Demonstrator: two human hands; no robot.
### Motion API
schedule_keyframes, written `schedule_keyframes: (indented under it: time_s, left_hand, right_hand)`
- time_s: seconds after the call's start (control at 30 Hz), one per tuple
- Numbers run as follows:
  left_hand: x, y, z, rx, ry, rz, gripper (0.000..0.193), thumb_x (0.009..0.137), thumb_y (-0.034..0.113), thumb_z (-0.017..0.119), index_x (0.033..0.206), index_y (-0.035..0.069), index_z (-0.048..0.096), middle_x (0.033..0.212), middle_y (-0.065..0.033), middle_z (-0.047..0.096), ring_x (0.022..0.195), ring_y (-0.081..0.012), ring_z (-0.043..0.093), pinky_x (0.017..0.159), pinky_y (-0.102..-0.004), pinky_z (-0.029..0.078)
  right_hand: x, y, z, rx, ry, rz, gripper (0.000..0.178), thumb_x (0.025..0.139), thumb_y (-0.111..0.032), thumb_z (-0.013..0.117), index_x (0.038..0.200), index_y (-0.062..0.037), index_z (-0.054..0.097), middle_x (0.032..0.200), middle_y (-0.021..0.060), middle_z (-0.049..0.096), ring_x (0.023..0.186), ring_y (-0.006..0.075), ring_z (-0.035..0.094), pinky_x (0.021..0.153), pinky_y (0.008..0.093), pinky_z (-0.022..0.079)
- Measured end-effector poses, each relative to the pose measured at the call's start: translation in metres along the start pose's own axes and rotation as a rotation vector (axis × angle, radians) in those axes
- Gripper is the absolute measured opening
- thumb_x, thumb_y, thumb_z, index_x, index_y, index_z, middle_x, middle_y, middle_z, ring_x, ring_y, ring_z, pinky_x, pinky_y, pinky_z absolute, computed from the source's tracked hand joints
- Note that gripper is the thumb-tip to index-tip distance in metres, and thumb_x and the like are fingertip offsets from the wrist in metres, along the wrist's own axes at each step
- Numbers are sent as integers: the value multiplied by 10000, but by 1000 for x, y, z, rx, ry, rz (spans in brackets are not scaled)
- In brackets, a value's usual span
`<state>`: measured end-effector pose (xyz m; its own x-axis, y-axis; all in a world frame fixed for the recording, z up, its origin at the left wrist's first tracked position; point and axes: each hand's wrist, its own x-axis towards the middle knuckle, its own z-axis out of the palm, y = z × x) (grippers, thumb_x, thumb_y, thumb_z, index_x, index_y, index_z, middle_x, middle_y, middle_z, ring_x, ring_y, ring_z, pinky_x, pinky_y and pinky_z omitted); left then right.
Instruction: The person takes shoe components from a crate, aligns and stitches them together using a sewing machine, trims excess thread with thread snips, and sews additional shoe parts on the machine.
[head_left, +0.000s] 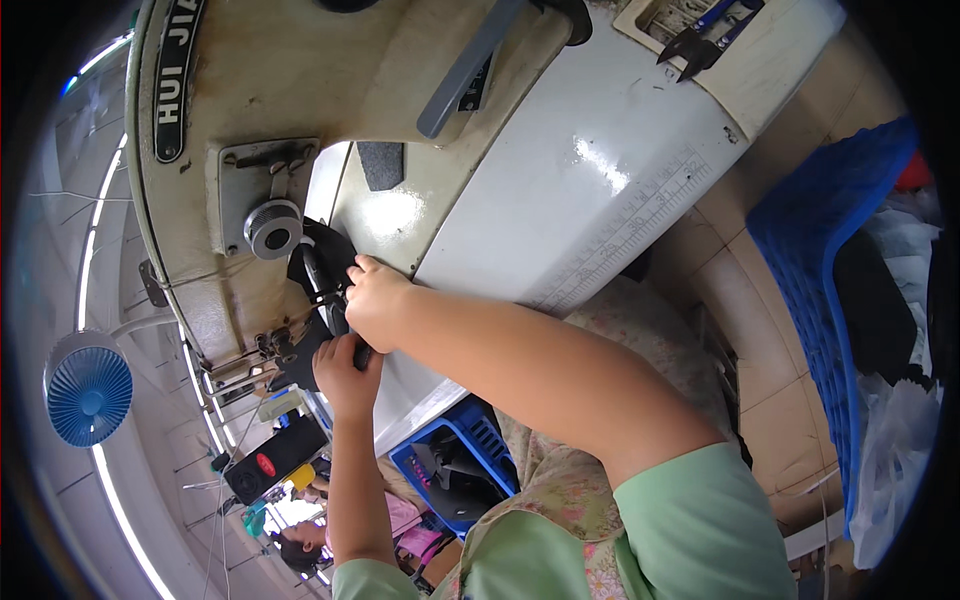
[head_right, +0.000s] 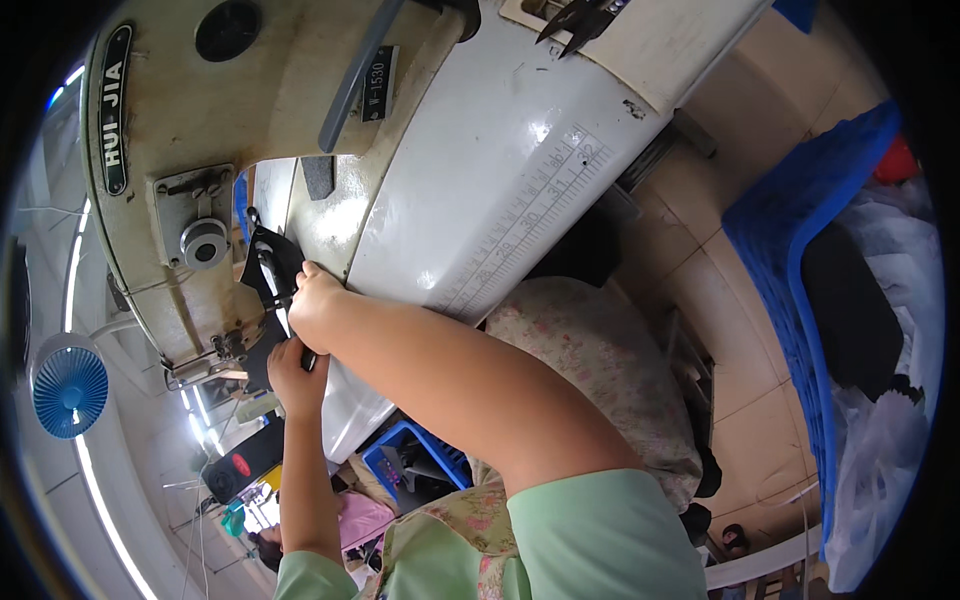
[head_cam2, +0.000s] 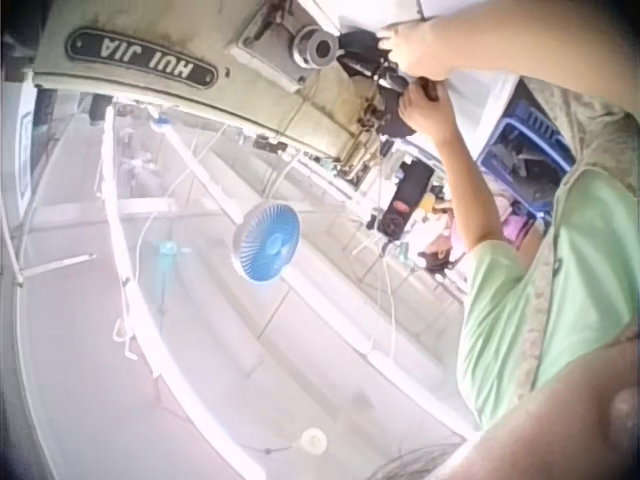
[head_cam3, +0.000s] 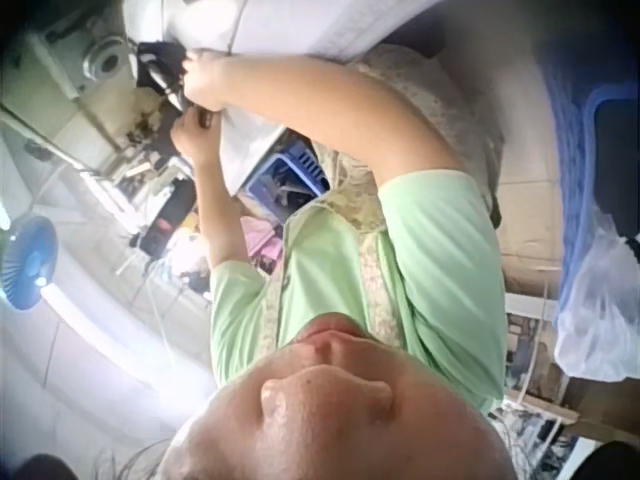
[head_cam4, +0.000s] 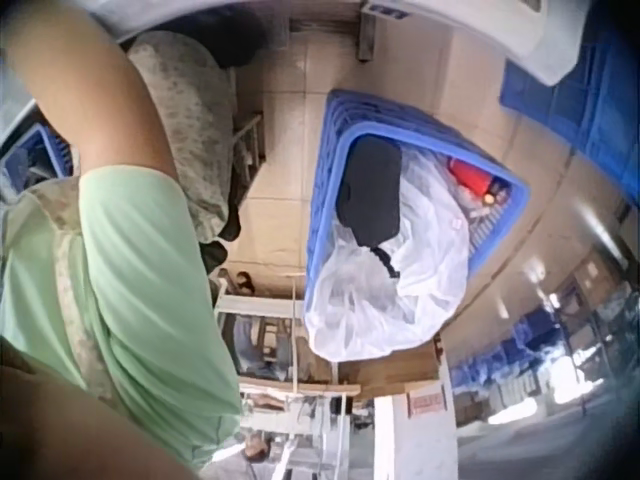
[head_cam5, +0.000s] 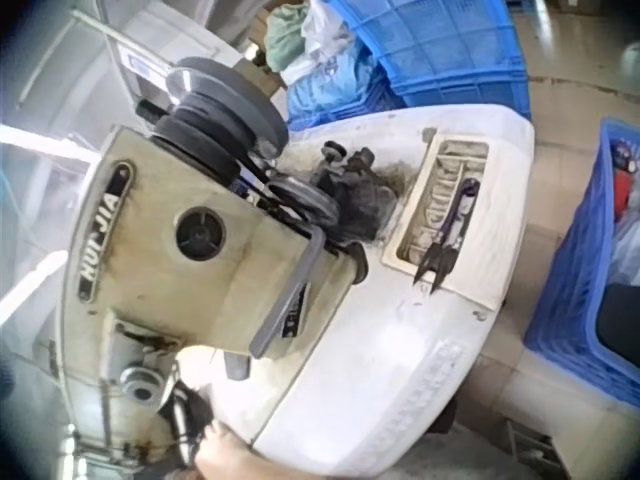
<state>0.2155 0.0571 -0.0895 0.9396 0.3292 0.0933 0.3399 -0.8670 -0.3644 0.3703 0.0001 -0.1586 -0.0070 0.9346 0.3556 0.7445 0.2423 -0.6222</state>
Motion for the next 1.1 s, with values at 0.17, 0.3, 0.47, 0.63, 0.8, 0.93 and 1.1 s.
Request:
schedule_keyframes:
  time_s: [0.17, 0.3, 0.47, 0.63, 0.8, 0.93, 1.1]
  left_hand:
    - [-1, -2, 1, -9, -38, -7, 222, 655, 216, 759, 755, 78, 618, 714, -99, 611, 700, -313, 583, 686, -424, 442]
    - [-1, -6, 2, -2, -41, -6, 233, 653, 213, 755, 735, 69, 591, 705, -104, 598, 696, -323, 572, 690, -430, 441]
    - [-1, -6, 2, 7, -53, -8, 246, 658, 216, 752, 723, 64, 570, 699, -106, 588, 699, -327, 567, 690, -431, 440]
    - [-2, -6, 2, 0, -32, 6, 248, 671, 224, 747, 729, 63, 568, 698, -107, 583, 698, -333, 564, 686, -433, 440]
    - [-3, -6, 2, -11, -29, 10, 249, 672, 224, 748, 727, 61, 567, 698, -107, 583, 696, -334, 562, 680, -435, 439]
    - [-3, -5, 1, -8, -34, 10, 263, 671, 229, 754, 721, 58, 560, 687, -108, 577, 684, -336, 560, 668, -435, 435]
    - [-2, -5, 1, -11, -38, 21, 271, 680, 241, 751, 720, 58, 556, 681, -108, 574, 680, -335, 560, 663, -434, 432]
  right_hand:
    - [-1, -1, -4, 19, -56, -10, 375, 805, -302, 604, 1065, -67, 738, 1254, 200, 625, 1332, 351, 444, 1172, 499, 188]
    - [0, -3, -5, 21, -70, 13, 403, 819, -300, 590, 1116, -58, 715, 1302, 200, 595, 1351, 347, 422, 1180, 497, 165]
    - [-2, -2, -11, 59, -104, 8, 412, 824, -293, 589, 1139, -54, 705, 1320, 197, 584, 1360, 348, 412, 1184, 494, 153]
    - [-1, -5, -13, 45, -109, 27, 414, 827, -303, 601, 1157, -73, 702, 1337, 187, 577, 1366, 349, 404, 1184, 500, 145]
    - [-2, -5, -12, 58, -114, 23, 414, 834, -299, 599, 1163, -68, 698, 1340, 189, 575, 1373, 346, 397, 1184, 502, 143]
    - [-1, -5, -11, 56, -110, 18, 406, 839, -292, 592, 1161, -69, 699, 1335, 191, 578, 1370, 345, 401, 1184, 501, 146]
    - [0, -5, -8, 61, -77, 26, 400, 835, -298, 593, 1145, -71, 707, 1319, 191, 591, 1355, 349, 419, 1179, 505, 157]
